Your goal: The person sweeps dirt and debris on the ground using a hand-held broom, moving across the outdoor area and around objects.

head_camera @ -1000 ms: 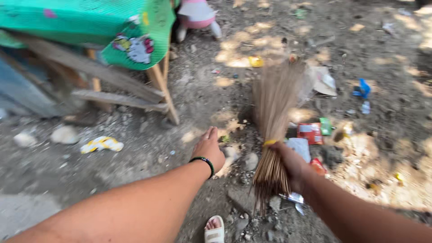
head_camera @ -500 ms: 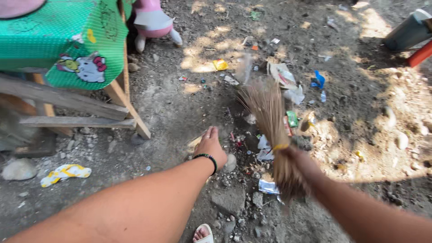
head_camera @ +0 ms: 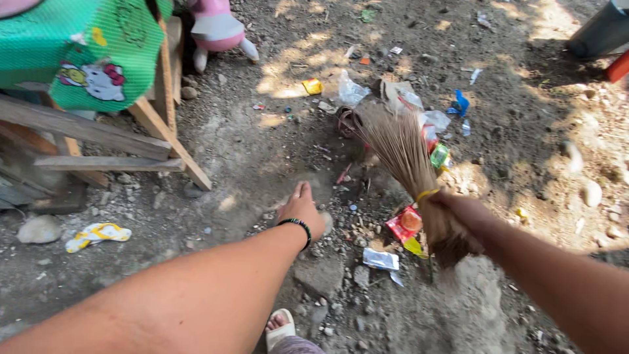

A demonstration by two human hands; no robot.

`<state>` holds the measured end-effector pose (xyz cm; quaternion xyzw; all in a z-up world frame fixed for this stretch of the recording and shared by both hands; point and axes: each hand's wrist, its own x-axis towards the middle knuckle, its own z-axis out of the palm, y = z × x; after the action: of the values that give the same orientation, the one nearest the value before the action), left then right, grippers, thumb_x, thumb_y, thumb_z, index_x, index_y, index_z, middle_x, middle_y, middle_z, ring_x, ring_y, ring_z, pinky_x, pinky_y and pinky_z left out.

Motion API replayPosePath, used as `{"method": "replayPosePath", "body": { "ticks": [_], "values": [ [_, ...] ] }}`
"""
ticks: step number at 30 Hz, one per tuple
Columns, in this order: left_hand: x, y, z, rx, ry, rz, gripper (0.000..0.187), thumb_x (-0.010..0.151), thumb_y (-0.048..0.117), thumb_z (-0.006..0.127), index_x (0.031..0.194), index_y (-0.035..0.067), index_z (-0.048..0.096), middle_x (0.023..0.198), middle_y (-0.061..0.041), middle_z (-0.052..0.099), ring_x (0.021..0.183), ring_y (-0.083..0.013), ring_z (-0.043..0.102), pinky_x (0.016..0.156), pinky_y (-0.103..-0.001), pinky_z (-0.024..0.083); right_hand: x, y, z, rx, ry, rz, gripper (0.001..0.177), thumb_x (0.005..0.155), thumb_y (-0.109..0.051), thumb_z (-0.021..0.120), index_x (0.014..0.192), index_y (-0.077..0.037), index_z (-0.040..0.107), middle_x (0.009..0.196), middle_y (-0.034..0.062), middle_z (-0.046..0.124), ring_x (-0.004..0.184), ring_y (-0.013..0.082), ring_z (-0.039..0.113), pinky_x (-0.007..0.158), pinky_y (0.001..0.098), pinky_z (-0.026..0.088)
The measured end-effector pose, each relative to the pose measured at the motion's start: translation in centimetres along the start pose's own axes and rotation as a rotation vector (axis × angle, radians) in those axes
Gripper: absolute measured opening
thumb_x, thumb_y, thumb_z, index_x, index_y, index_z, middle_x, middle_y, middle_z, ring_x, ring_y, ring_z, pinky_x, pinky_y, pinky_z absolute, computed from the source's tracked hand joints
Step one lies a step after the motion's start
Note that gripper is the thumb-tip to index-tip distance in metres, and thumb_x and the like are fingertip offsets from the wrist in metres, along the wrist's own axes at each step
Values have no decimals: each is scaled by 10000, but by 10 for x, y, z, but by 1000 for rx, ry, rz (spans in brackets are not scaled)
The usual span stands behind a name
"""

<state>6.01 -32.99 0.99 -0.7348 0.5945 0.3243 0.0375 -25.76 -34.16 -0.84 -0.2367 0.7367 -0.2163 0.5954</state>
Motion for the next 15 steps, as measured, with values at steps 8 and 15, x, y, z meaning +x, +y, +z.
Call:
{"method": "replayPosePath", "body": {
  "ticks": [8, 15],
  "values": [
    [-41, 74, 78, 64, -75, 1, 924, 879, 216, 665, 1604, 138, 99, 1695, -17, 68, 1534, -263, 193, 1243, -413, 220, -36, 99, -65, 578, -642, 426, 531, 932, -384, 606, 1189, 81, 613, 858, 198, 718, 607, 253, 695, 520, 347, 597],
    [-60, 72, 107, 35, 65, 30, 895, 846, 90, 576, 1603, 117, 101, 1687, -58, 82, 1531, -279, 206, 1225, -414, 227, -3, 64, -81, -175, -138, 63, 609, 968, -483, 559, 1272, 44, 591, 924, 235, 706, 670, 293, 683, 597, 374, 592]
  ]
}}
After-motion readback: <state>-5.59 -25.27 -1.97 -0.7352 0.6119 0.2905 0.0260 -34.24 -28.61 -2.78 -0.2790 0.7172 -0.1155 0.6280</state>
